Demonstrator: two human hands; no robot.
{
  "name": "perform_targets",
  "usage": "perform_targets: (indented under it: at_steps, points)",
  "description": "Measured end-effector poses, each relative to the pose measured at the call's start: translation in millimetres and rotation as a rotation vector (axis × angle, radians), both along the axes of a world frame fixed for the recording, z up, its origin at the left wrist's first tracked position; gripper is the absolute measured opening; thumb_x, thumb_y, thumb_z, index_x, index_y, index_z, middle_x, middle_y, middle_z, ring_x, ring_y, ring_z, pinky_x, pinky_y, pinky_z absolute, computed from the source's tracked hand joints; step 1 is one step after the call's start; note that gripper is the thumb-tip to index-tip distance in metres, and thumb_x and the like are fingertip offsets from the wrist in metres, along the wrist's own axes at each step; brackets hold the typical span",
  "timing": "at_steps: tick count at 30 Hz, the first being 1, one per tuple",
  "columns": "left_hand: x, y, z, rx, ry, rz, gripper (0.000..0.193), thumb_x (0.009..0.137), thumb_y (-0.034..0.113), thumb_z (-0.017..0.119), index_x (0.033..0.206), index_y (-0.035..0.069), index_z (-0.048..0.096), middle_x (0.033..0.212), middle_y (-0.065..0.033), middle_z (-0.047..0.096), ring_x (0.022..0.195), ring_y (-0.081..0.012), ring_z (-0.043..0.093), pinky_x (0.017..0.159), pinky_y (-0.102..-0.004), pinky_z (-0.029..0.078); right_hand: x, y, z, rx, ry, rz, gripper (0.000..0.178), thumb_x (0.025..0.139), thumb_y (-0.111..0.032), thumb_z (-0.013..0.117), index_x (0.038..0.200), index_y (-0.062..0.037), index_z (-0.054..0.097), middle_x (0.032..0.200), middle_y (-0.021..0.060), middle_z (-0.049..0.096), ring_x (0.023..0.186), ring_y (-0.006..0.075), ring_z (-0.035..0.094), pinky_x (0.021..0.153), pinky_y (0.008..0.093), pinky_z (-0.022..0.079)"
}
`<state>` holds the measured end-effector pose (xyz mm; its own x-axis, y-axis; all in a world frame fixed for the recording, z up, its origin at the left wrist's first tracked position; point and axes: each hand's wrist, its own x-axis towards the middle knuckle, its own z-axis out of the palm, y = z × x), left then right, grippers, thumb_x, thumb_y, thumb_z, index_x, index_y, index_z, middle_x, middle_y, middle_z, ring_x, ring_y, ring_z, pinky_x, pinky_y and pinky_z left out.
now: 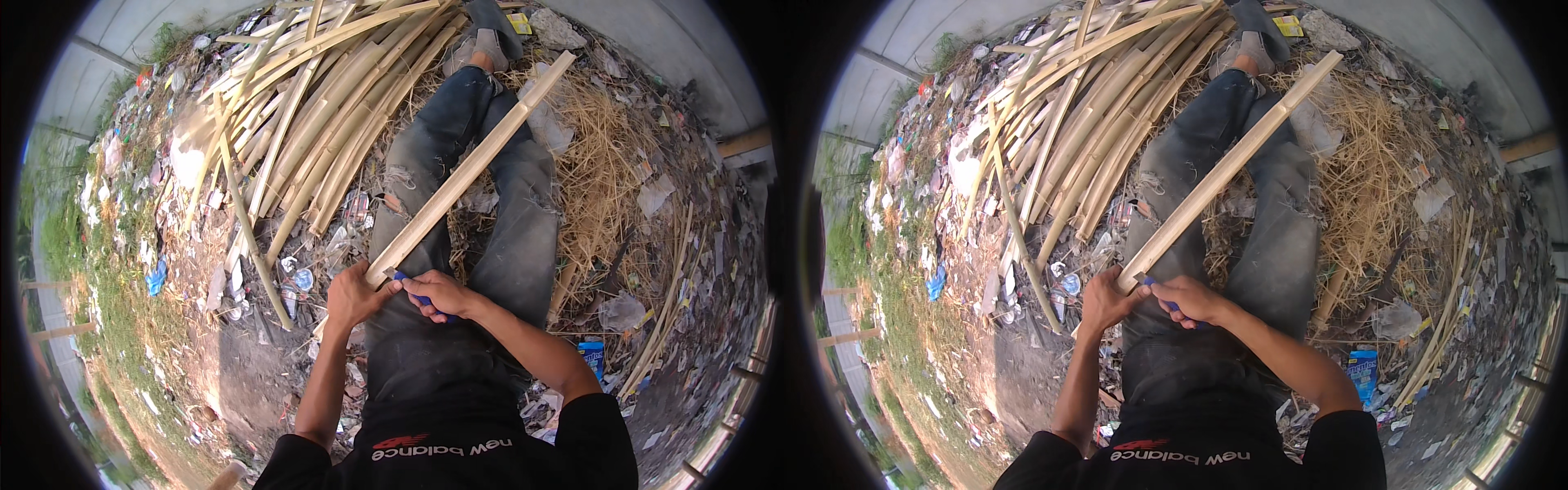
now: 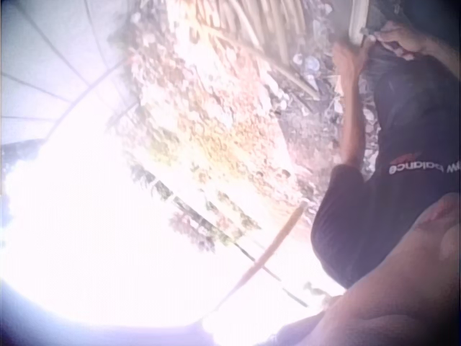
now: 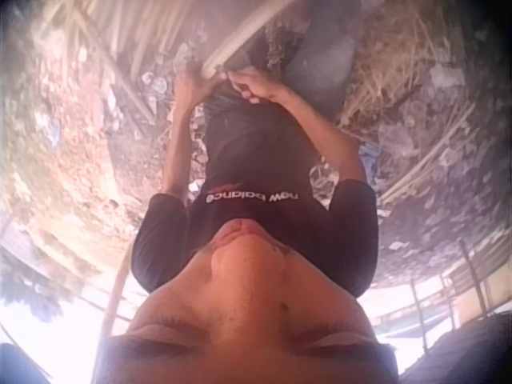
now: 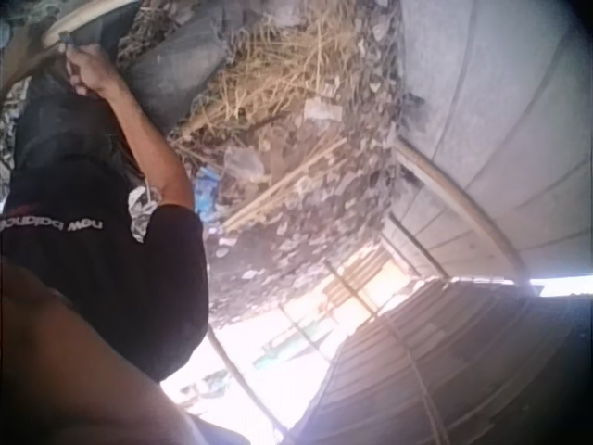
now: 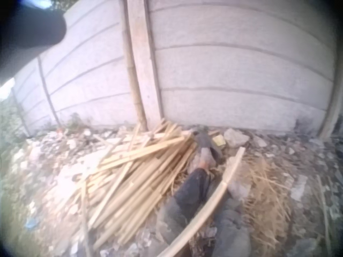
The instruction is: The person sits on the ground and uses a blue utility knife to shave a long bamboo strip. They hold the strip with their left hand and scrape the surface with the knife in their right hand, creating thin shavings that fall onto their lap and the surrounding debris.
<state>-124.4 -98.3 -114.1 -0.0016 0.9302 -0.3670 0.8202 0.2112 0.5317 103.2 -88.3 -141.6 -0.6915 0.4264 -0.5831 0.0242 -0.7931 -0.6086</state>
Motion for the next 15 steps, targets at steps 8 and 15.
perform_targets:
  at_steps: [8, 15]
  points:
    - [-13.1, 2.2, -1.6, 0.008, -0.116, -0.056, 0.066, 0.075, 0.059, 0.091, 0.098, 0.000, 0.070, 0.078, -0.0199, 0.071, 0.077, -0.0409, 0.072, 0.071, -0.0477, 0.054, -6.8, 12.8, 4.3, 0.000, -0.033, 0.113, 0.050, 0.113, -0.044, 0.052, 0.083, -0.0046, 0.056, 0.066, 0.0003, 0.047, 0.047, 0.0070, 0.042, 0.037, 0.0252, 0.035]
    - [4.4, 1.1, -12.2, 0.028, -0.087, 0.104, 0.063, 0.076, 0.057, 0.091, 0.087, -0.002, 0.071, 0.073, -0.0209, 0.070, 0.070, -0.0393, 0.073, 0.066, -0.0475, 0.055, -21.2, -17.8, 0.3, 0.071, -0.158, -0.239, 0.053, 0.111, -0.046, 0.052, 0.079, -0.0042, 0.058, 0.062, 0.0027, 0.052, 0.043, 0.0106, 0.047, 0.038, 0.0278, 0.038]
